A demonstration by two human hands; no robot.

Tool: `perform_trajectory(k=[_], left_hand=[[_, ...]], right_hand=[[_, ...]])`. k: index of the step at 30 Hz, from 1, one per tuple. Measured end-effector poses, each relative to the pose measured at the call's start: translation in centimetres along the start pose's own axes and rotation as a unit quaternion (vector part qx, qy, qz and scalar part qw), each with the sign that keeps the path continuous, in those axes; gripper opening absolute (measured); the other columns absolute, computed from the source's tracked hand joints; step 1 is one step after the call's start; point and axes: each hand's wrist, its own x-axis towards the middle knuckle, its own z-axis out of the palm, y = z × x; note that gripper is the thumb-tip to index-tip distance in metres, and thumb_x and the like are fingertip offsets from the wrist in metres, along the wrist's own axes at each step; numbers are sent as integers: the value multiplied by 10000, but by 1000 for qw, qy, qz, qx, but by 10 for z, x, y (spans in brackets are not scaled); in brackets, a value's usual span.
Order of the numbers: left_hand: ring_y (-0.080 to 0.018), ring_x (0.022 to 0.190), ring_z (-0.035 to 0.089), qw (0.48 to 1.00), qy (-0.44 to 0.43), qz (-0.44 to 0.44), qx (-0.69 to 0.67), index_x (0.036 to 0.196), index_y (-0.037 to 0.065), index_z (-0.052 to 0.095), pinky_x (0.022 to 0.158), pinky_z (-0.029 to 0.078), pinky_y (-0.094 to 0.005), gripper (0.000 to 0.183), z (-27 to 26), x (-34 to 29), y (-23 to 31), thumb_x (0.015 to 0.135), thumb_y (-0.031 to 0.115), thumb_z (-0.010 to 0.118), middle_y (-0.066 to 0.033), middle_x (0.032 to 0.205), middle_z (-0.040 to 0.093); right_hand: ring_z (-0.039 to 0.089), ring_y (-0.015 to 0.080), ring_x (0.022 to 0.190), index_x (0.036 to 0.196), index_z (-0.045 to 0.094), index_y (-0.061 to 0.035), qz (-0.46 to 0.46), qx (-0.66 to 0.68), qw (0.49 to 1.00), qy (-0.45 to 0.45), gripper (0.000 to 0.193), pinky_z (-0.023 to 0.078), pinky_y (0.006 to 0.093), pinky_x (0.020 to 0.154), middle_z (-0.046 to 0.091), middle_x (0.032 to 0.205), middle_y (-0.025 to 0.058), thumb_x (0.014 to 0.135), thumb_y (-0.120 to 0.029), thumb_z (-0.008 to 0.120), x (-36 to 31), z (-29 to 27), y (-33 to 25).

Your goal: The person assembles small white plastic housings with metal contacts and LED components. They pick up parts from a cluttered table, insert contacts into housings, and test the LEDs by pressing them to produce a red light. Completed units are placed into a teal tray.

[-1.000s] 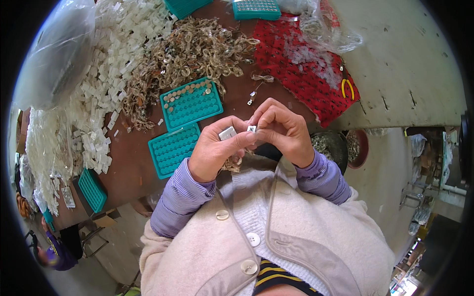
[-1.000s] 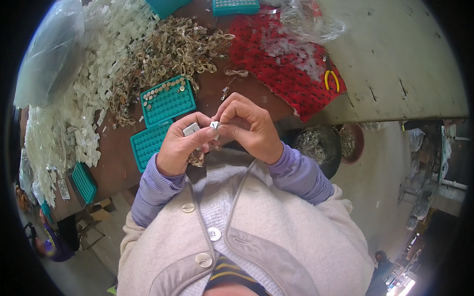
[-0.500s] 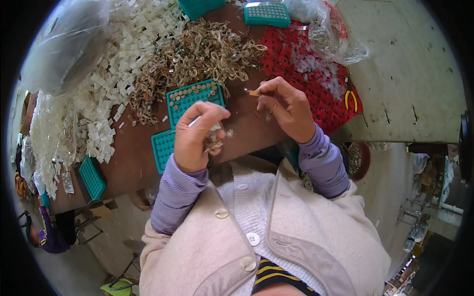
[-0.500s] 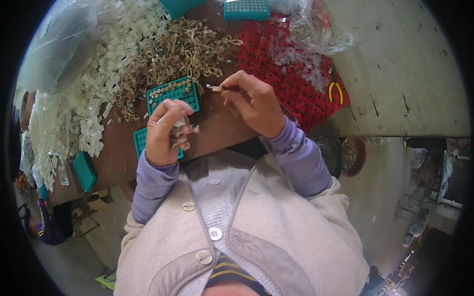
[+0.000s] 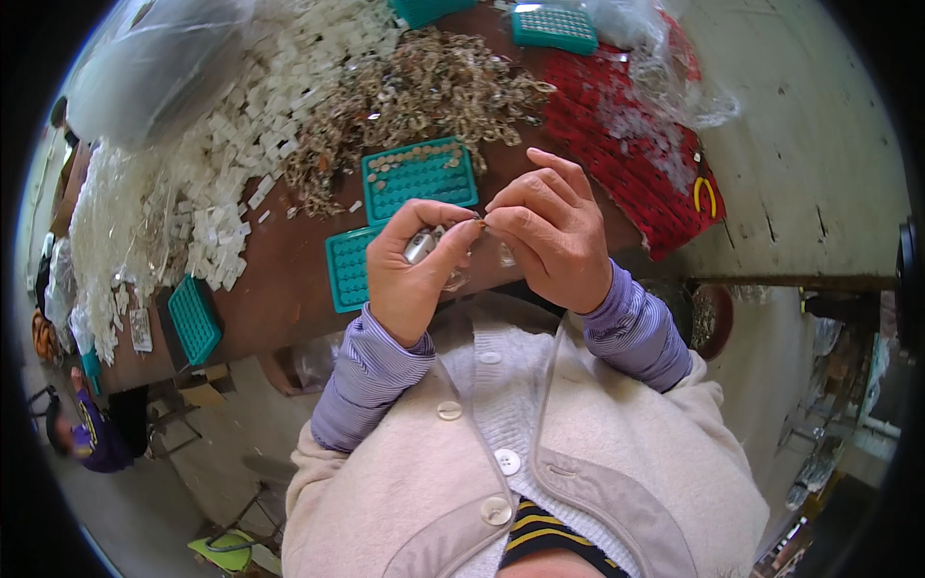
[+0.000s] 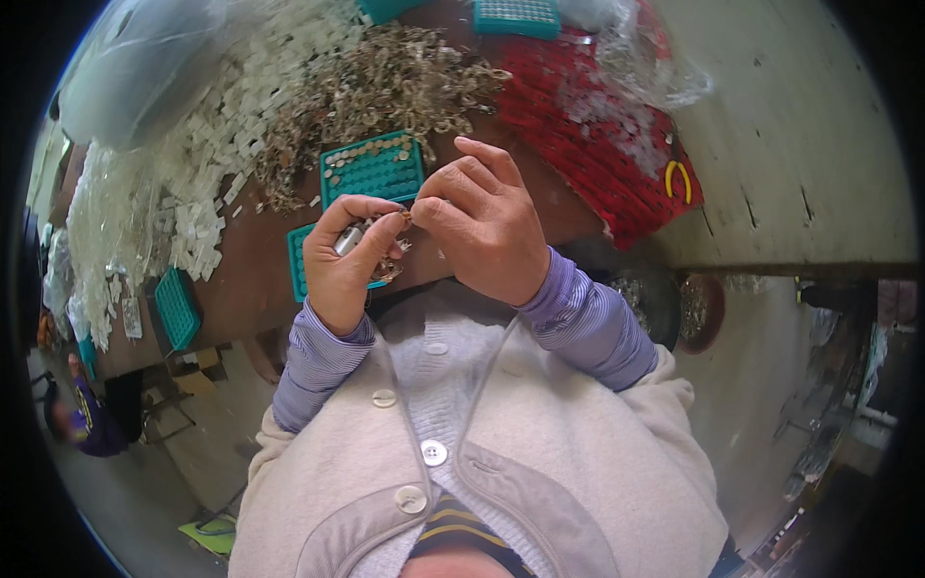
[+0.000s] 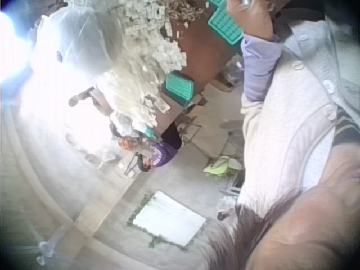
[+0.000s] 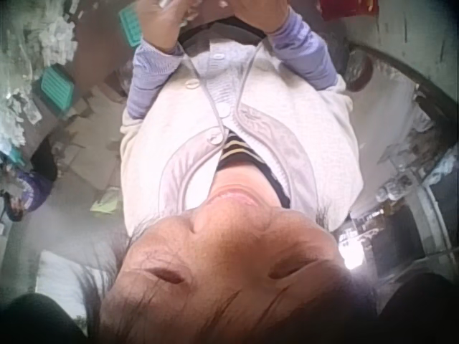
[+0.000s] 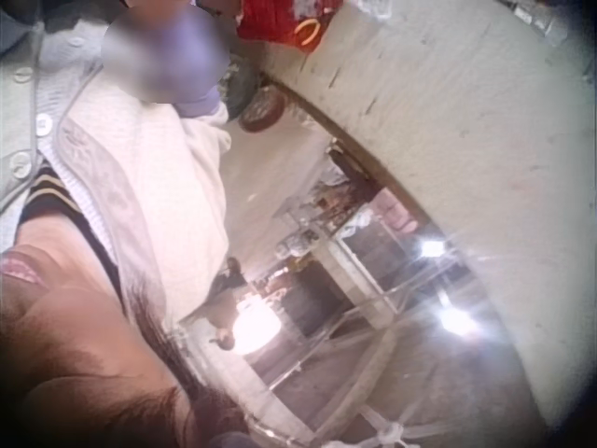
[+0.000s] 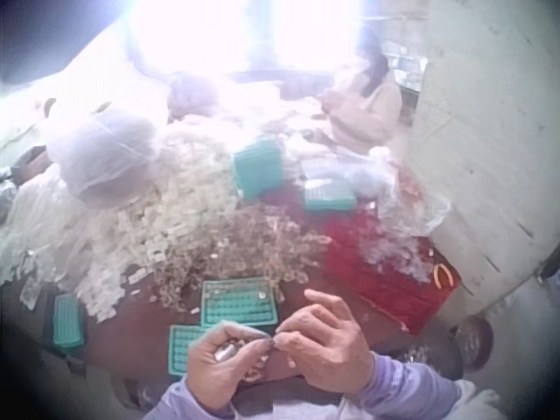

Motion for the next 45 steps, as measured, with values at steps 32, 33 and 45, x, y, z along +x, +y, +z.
perform_trajectory(k=[32, 33, 45], left_hand=[[-111, 680, 655, 971, 98, 42, 214, 1236, 28, 720, 645, 528, -266, 308, -169, 52, 38, 954, 122, 800, -84, 994, 794], [-96, 688, 640, 979, 54, 81, 177, 1237, 6, 714, 647, 517, -246, 303, -150, 36, 40, 957, 87, 797, -91, 1016, 794], [-59, 753, 623, 992, 55, 104, 35, 1200, 64, 658, 588, 472, -195, 272, -66, -1, 6, 972, 77, 808, -36, 1020, 716]], right_hand=[[684, 196, 1082, 1081, 623, 28, 215, 542, 810, 58, 55, 535, 336, 972, 714, 1181, 158, 1050, 70, 605, 25, 62, -21], [684, 192, 1088, 1076, 625, 26, 219, 559, 797, 73, 44, 534, 337, 970, 719, 1183, 155, 1052, 60, 611, 29, 66, -24], [621, 125, 900, 1046, 654, -12, 302, 433, 849, -8, 22, 508, 289, 840, 640, 961, 26, 1052, -32, 651, 15, 57, -41]])
